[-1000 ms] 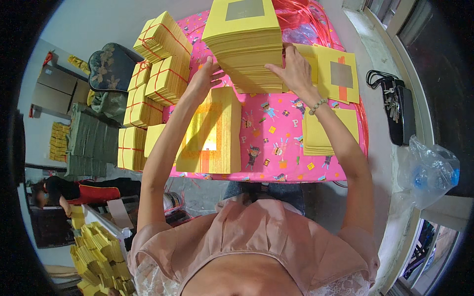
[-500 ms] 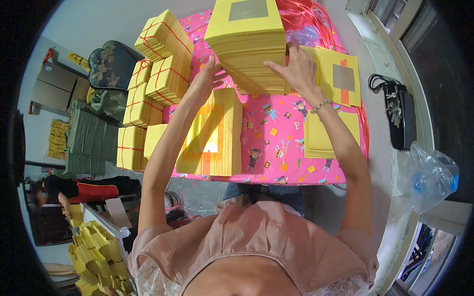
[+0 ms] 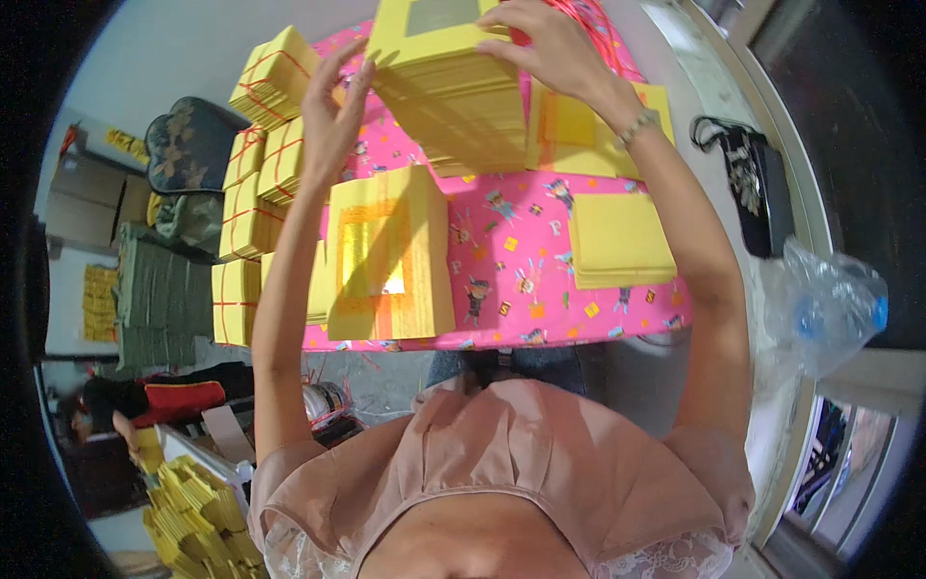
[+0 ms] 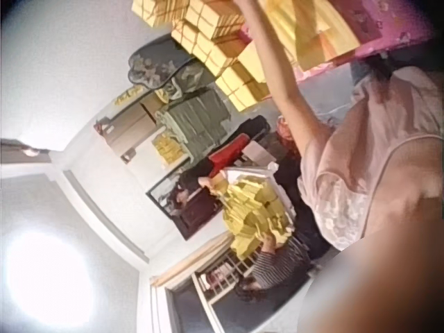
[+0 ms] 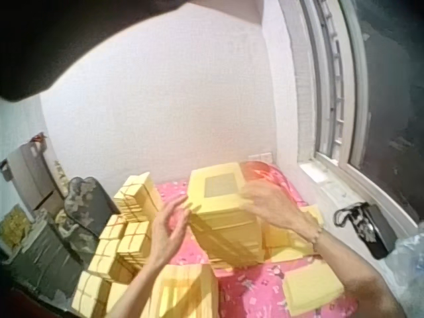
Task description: The recorder is sorting and inspecting stacks of yellow joss paper.
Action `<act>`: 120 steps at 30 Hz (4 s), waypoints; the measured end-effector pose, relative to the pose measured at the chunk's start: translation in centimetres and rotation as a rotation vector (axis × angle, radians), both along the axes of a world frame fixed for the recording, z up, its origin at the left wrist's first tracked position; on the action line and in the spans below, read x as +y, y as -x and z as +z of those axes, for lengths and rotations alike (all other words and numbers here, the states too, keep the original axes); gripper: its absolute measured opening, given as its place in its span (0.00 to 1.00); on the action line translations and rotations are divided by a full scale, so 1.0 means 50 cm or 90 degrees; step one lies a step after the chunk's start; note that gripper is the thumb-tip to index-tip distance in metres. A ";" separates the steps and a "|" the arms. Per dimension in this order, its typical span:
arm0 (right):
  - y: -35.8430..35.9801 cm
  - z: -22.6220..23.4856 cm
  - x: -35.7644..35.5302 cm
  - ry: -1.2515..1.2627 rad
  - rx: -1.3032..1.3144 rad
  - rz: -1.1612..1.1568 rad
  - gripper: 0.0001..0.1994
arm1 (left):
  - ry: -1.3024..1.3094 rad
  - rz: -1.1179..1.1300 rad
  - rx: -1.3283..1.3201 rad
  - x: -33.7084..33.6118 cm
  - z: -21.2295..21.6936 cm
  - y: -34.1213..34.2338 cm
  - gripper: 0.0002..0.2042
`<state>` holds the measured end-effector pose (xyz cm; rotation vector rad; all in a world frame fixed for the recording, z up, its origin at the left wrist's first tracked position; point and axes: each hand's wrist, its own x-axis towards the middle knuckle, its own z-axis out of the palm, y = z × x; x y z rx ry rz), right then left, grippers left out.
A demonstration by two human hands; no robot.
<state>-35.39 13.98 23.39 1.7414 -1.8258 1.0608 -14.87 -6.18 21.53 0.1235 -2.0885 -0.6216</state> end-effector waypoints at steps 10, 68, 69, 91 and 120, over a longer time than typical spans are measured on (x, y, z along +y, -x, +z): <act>0.024 -0.005 -0.003 -0.162 -0.061 -0.029 0.16 | 0.106 -0.041 -0.104 -0.005 0.006 0.044 0.11; -0.007 -0.070 -0.010 -0.067 0.004 -0.040 0.47 | -0.646 -0.083 -0.089 -0.010 -0.059 0.006 0.27; -0.005 -0.073 -0.013 -0.050 0.026 -0.040 0.46 | -0.792 -0.137 -0.151 -0.010 -0.064 0.002 0.29; 0.047 0.004 -0.031 -0.068 0.127 -0.013 0.32 | -0.773 -0.124 -0.249 0.002 -0.009 -0.002 0.30; 0.088 0.042 -0.053 -0.094 0.100 0.019 0.33 | -1.028 -0.162 -0.175 -0.037 0.031 0.025 0.37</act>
